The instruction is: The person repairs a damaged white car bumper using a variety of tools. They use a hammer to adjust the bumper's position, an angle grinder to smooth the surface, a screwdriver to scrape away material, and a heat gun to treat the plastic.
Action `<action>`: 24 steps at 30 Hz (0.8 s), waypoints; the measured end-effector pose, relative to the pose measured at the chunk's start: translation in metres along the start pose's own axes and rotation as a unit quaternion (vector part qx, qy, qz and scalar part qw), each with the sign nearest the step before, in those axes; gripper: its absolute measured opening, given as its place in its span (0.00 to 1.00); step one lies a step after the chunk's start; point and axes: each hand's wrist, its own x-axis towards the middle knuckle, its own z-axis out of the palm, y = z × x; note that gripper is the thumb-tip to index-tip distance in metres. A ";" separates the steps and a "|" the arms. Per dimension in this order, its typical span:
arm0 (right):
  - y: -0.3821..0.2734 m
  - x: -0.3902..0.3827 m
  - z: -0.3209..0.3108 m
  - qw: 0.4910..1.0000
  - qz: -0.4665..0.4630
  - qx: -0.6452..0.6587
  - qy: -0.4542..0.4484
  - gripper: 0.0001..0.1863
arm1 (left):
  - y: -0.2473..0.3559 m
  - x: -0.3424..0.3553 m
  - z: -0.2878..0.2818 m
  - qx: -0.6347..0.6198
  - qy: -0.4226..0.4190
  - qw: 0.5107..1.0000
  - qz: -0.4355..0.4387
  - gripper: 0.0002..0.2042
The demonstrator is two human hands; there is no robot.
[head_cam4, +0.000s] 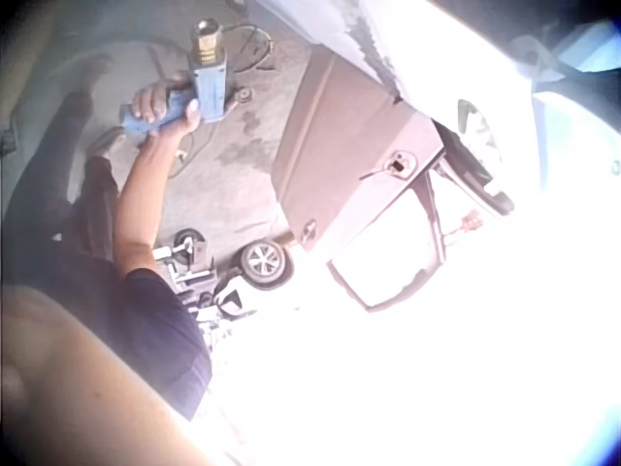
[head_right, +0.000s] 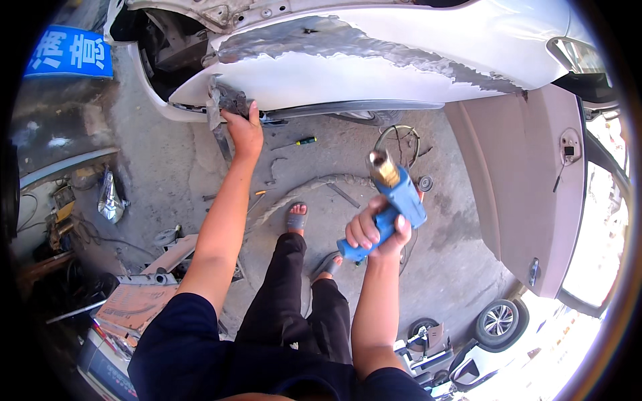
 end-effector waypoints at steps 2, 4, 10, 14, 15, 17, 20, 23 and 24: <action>0.005 -0.038 0.001 1.000 0.018 0.007 0.021 0.25 | -0.001 -0.003 -0.001 0.012 0.005 1.000 0.010 0.35; 0.009 -0.070 0.001 0.998 0.039 -0.001 0.054 0.25 | 0.003 -0.005 -0.002 0.019 0.009 1.000 0.022 0.34; 0.028 -0.138 -0.017 0.991 0.081 0.036 0.096 0.25 | 0.025 -0.142 -0.038 0.068 -0.117 0.989 0.064 0.35; 0.023 -0.160 -0.028 0.987 0.098 -0.016 0.130 0.25 | 0.010 -0.261 -0.079 0.007 -0.232 0.973 -0.009 0.25; 0.014 -0.169 -0.035 0.983 0.097 -0.046 0.149 0.24 | 0.007 -0.293 -0.093 -0.024 -0.254 0.966 -0.036 0.23; -0.016 -0.190 -0.053 0.968 0.117 -0.129 0.182 0.21 | 0.018 -0.328 -0.115 -0.025 -0.288 0.955 -0.071 0.19; -0.065 -0.227 -0.066 0.917 0.176 -0.269 0.235 0.21 | 0.011 -0.349 -0.146 -0.013 -0.269 0.962 -0.055 0.15; -0.106 -0.281 -0.061 0.891 0.206 -0.308 0.262 0.18 | -0.011 -0.366 -0.200 0.078 -0.226 0.968 -0.075 0.14; -0.115 -0.300 -0.054 0.880 0.219 -0.329 0.263 0.18 | -0.023 -0.378 -0.222 0.120 -0.209 0.966 -0.092 0.13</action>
